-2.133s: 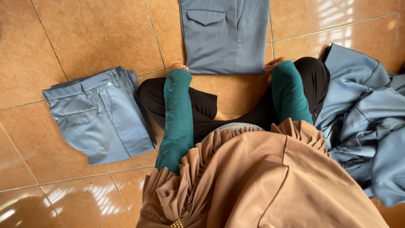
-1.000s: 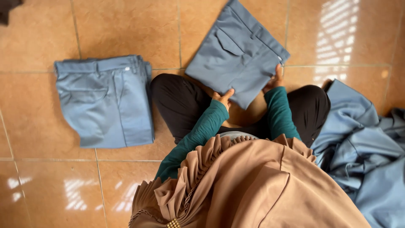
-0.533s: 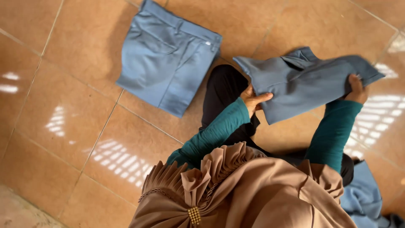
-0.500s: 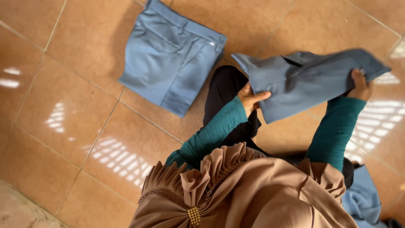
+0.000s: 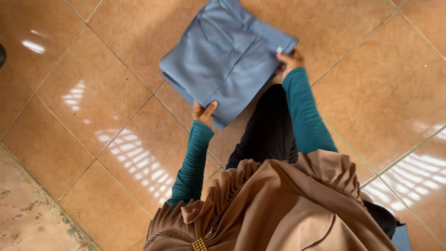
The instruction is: The person sits on a tiled floor and folds several pairs of light blue trousers by hand. They smooth the fabric, fold the legs together, and fold the pants into neat rectangles, stacking them as they finish.
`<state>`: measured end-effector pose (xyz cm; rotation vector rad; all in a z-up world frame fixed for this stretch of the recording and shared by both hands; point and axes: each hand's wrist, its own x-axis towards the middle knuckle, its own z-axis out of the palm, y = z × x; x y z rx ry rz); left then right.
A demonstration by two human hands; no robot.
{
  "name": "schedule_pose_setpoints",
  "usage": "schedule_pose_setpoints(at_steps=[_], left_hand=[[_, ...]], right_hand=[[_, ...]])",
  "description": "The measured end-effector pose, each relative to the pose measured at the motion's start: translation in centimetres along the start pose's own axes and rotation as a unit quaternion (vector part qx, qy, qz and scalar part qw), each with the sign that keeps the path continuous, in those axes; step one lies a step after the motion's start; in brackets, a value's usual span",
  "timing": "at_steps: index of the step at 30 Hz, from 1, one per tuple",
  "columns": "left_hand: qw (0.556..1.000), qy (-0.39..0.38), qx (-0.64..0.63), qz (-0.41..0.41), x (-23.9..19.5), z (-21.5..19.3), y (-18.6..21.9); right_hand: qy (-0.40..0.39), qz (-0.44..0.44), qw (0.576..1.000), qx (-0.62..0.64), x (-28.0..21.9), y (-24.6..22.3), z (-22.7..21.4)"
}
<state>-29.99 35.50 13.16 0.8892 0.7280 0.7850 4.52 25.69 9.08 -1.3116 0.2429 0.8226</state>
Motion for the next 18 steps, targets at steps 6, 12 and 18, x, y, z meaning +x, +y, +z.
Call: schedule_pose_setpoints(at_steps=[6,12,18], left_hand=[[0.992,0.110,0.020,-0.053,1.7,-9.4,-10.6],[0.948,0.209,0.236,0.051,2.1,-10.1,-11.9],[0.781,0.165,0.584,0.147,0.8,3.2,-1.1]], right_hand=[[-0.005,0.020,0.999,-0.041,-2.3,2.4,-0.6],[0.021,-0.043,0.993,-0.106,-1.6,5.2,-2.3],[0.160,-0.352,0.728,-0.566,-5.2,0.3,0.0]])
